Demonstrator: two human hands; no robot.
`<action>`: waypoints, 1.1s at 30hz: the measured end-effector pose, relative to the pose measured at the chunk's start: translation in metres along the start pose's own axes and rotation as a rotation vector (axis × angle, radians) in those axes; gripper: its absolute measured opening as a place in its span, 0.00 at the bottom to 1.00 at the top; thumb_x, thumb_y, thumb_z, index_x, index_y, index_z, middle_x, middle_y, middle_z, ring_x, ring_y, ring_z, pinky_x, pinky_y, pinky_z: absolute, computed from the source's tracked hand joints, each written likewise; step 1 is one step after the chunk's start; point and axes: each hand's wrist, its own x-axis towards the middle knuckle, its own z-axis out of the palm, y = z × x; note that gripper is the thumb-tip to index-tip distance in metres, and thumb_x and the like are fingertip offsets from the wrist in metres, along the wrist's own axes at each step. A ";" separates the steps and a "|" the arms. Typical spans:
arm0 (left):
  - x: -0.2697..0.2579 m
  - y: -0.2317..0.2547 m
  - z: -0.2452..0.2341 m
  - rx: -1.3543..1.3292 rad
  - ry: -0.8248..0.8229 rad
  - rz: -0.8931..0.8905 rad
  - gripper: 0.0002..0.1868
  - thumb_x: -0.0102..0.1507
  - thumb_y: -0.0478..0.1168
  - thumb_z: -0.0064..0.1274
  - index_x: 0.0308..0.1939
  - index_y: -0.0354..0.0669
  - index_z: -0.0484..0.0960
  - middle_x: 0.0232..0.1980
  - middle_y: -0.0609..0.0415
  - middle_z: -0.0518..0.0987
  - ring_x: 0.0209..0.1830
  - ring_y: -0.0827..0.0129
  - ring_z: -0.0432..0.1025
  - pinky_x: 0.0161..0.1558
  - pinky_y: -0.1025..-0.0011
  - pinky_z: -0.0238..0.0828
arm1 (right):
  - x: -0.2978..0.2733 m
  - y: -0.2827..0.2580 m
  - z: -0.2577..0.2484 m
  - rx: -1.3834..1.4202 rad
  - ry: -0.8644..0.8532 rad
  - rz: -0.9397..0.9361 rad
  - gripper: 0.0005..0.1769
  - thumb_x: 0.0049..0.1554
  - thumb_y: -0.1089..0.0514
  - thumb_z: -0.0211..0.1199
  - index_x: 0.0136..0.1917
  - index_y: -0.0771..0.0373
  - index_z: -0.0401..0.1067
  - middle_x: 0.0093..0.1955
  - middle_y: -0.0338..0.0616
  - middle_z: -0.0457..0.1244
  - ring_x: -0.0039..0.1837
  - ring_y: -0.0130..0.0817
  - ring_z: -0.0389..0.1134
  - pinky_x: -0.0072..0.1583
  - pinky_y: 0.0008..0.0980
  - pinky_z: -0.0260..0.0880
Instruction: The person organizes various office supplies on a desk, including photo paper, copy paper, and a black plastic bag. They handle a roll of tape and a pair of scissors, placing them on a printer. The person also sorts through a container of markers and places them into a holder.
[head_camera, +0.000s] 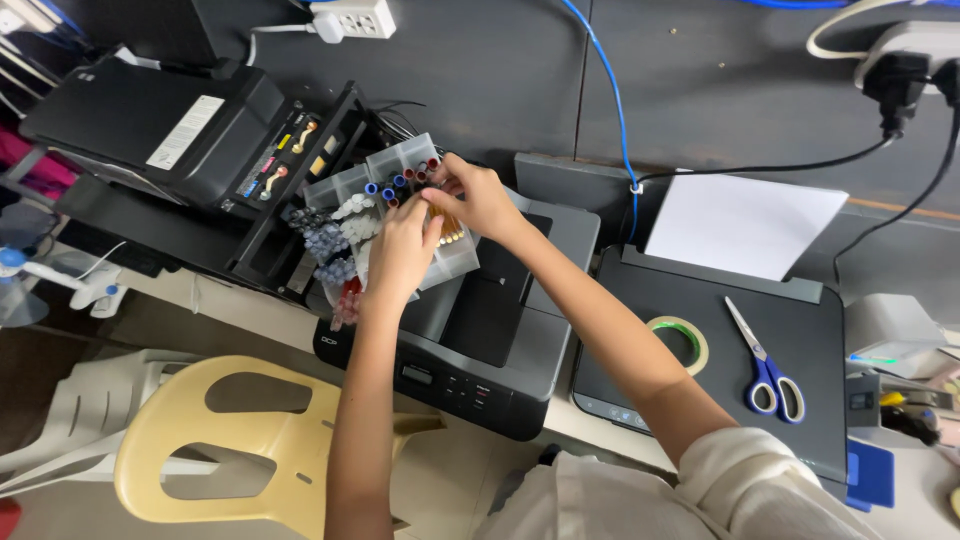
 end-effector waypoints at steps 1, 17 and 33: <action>0.000 -0.002 0.002 -0.003 -0.002 0.003 0.20 0.68 0.45 0.50 0.60 0.36 0.76 0.57 0.43 0.80 0.55 0.44 0.72 0.53 0.53 0.71 | 0.000 -0.005 0.000 -0.004 0.002 0.002 0.17 0.59 0.53 0.72 0.50 0.65 0.68 0.44 0.49 0.71 0.46 0.38 0.77 0.51 0.33 0.78; 0.018 -0.027 0.015 -0.077 0.000 -0.035 0.18 0.64 0.38 0.54 0.58 0.37 0.79 0.59 0.42 0.78 0.55 0.45 0.74 0.54 0.54 0.71 | 0.011 -0.029 -0.007 -0.404 -0.108 -0.045 0.16 0.61 0.55 0.67 0.49 0.67 0.64 0.39 0.58 0.67 0.44 0.58 0.70 0.43 0.48 0.71; 0.029 -0.025 0.019 0.254 0.171 0.068 0.12 0.59 0.45 0.66 0.36 0.40 0.84 0.46 0.53 0.81 0.30 0.51 0.79 0.34 0.57 0.76 | 0.001 -0.057 -0.006 -0.490 0.042 -0.034 0.15 0.59 0.56 0.70 0.46 0.67 0.66 0.39 0.53 0.67 0.42 0.51 0.71 0.43 0.43 0.72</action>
